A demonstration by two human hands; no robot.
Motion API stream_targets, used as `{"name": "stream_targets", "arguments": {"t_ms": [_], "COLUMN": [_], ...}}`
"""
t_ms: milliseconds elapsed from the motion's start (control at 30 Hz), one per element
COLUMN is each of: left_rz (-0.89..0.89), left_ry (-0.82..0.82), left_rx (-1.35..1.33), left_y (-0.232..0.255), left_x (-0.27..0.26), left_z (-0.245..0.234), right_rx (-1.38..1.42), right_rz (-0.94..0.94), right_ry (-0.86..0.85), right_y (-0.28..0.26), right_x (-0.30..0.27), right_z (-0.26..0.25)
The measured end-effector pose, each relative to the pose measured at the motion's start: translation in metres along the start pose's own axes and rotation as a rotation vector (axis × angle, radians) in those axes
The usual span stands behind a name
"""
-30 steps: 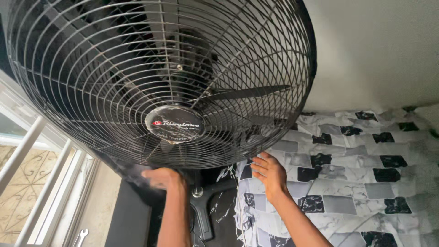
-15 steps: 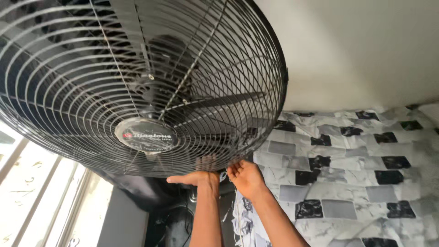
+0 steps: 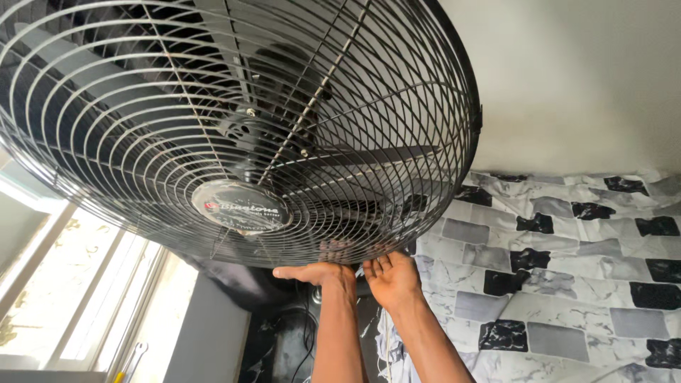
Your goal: The person uses a wrench to tighten the central hub of a standing fan's blades. They then pick up the front wire cage and attach it to the fan head, aligning and securing the clips to complete the assembly.
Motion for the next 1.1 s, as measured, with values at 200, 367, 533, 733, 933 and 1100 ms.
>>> {"name": "stream_targets", "arguments": {"t_ms": [200,367,533,733,933,1100], "left_rz": [0.011,-0.012,-0.01,-0.016,-0.009,-0.094], "left_ry": [-0.012,0.021,-0.024,0.022,-0.027,0.007], "left_rx": [0.023,-0.035,-0.033,-0.083,-0.017,0.251], "left_y": [0.003,0.002,-0.001,0.003,0.003,0.007], "left_x": [-0.005,-0.009,-0.005,0.0,0.009,0.02], "left_z": [0.001,0.002,0.0,0.005,-0.002,-0.034], "right_rx": [0.147,0.155,0.105,0.122,0.026,0.045], "right_rz": [-0.063,-0.098,-0.128,-0.079,-0.094,-0.173], "right_ry": [-0.037,-0.008,-0.047,-0.083,-0.232,-0.605], "right_y": [0.0,-0.001,-0.003,0.0,0.008,0.018], "right_x": [0.009,0.021,0.009,-0.002,-0.01,-0.041], "right_z": [0.001,-0.013,0.001,0.002,0.011,0.043]}}
Point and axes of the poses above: each hand's wrist, its own x-axis towards the middle knuckle, its own z-axis out of the palm, y = z × x, the point moved 3 cm from there along x, towards the middle knuckle, and after that the axes turned 9 degrees about -y, right-handed, at the moved point
